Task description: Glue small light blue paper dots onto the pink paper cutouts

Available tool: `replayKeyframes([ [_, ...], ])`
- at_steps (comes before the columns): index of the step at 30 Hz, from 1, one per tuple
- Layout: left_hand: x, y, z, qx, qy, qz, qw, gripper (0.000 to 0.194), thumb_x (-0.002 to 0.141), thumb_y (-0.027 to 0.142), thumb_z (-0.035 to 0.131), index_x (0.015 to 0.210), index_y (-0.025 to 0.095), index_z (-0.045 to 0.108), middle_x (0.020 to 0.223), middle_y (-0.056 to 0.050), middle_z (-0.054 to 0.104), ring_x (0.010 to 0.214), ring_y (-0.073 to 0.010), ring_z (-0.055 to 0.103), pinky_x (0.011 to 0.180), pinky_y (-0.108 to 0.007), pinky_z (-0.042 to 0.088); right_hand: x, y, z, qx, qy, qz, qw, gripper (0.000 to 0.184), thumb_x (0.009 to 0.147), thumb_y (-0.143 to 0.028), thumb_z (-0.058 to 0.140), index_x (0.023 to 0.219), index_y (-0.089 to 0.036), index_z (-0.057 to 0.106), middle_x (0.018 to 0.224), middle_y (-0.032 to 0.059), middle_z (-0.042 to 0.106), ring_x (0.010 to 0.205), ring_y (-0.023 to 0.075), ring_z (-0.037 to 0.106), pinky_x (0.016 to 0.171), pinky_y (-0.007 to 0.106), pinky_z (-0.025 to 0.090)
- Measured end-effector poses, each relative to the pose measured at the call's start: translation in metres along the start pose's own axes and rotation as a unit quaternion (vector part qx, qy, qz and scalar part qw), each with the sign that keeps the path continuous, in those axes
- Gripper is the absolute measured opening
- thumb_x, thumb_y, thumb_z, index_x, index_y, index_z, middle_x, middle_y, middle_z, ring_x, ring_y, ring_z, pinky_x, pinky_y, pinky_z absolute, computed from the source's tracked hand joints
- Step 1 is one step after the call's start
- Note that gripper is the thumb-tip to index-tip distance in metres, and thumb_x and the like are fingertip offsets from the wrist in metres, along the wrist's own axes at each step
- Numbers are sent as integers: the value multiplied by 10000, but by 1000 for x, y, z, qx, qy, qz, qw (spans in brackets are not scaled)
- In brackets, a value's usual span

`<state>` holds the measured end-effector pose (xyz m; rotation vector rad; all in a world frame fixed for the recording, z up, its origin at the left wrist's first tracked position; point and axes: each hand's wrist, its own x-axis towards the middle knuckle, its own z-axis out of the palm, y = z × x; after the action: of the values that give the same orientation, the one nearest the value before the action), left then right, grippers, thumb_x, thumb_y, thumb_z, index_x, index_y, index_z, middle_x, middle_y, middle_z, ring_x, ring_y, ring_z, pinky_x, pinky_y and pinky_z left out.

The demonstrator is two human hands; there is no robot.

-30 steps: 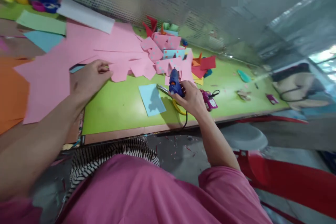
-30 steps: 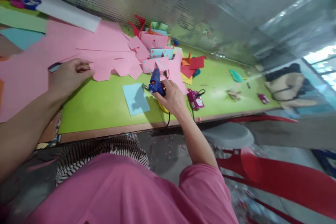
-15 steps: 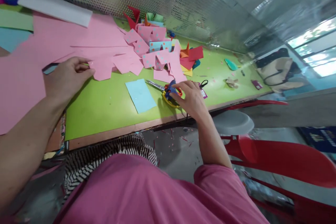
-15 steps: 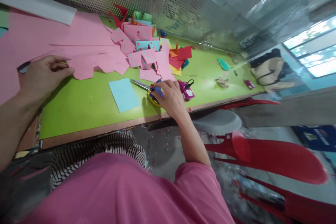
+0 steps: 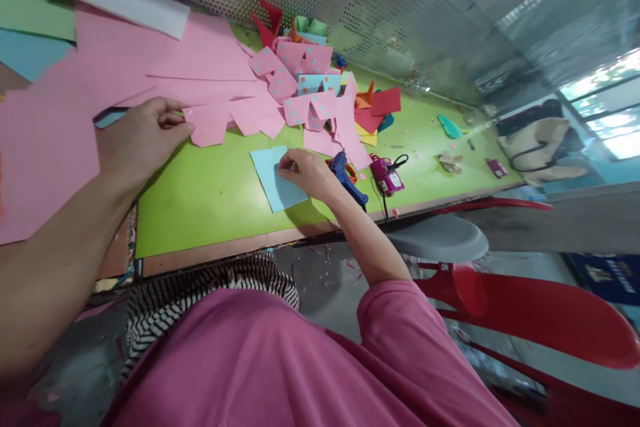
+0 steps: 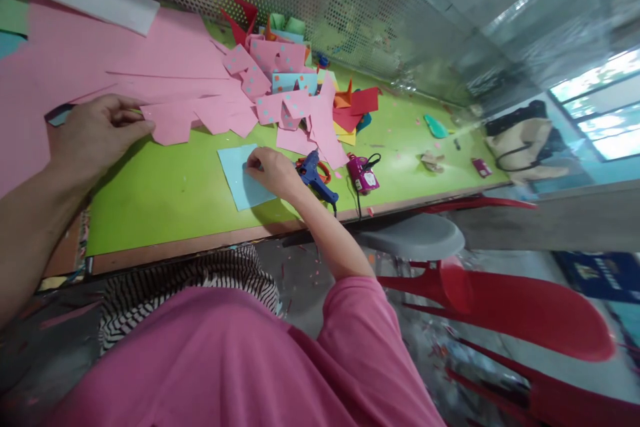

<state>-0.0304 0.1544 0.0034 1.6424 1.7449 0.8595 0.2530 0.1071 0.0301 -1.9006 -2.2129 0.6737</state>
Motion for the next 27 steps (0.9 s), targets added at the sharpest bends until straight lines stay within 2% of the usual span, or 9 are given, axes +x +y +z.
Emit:
replayKeyframes([
  [6,-2,5,-1,-8,-7,-10,1000,404,815,368,685,1198,242,709,1061,36,771,863,-144,659,718,-236,432,1,-1,-9,49,5,1,999,82,892,-273,589,845,-208,570,809,27,631,782,166,568,741,323,419],
  [11,0,1,0,-13,-8,-10,1000,416,811,381,685,1209,261,707,1051,43,769,855,-147,658,725,-243,434,3,5,-11,148,-15,-16,989,95,852,-244,590,934,-203,566,888,27,650,823,152,588,753,300,448],
  [15,0,1,0,-23,-12,-13,1000,418,810,375,692,1211,260,714,1061,38,771,852,-149,661,709,-244,424,3,6,-12,131,-19,-28,991,177,866,-250,566,1006,-174,642,931,50,688,853,159,601,790,320,449],
  [20,-1,7,-1,-43,-16,-15,999,419,822,319,693,1229,220,706,1082,12,772,910,-152,672,763,-240,459,4,3,-15,94,-18,-10,995,134,837,-216,579,890,-172,695,839,32,693,770,147,585,751,323,439],
  [24,-3,12,-2,-39,-16,-24,999,413,826,297,687,1230,212,703,1100,3,772,923,-159,675,800,-252,481,5,5,-16,130,-15,11,991,83,799,-247,647,839,-183,680,801,20,677,740,141,582,715,321,444],
  [27,-4,13,-3,-30,-19,-30,999,416,827,304,686,1234,220,703,1108,6,772,927,-164,677,790,-255,481,4,7,-18,147,-7,2,989,109,781,-291,689,817,-190,670,770,5,654,720,132,564,702,320,438],
])
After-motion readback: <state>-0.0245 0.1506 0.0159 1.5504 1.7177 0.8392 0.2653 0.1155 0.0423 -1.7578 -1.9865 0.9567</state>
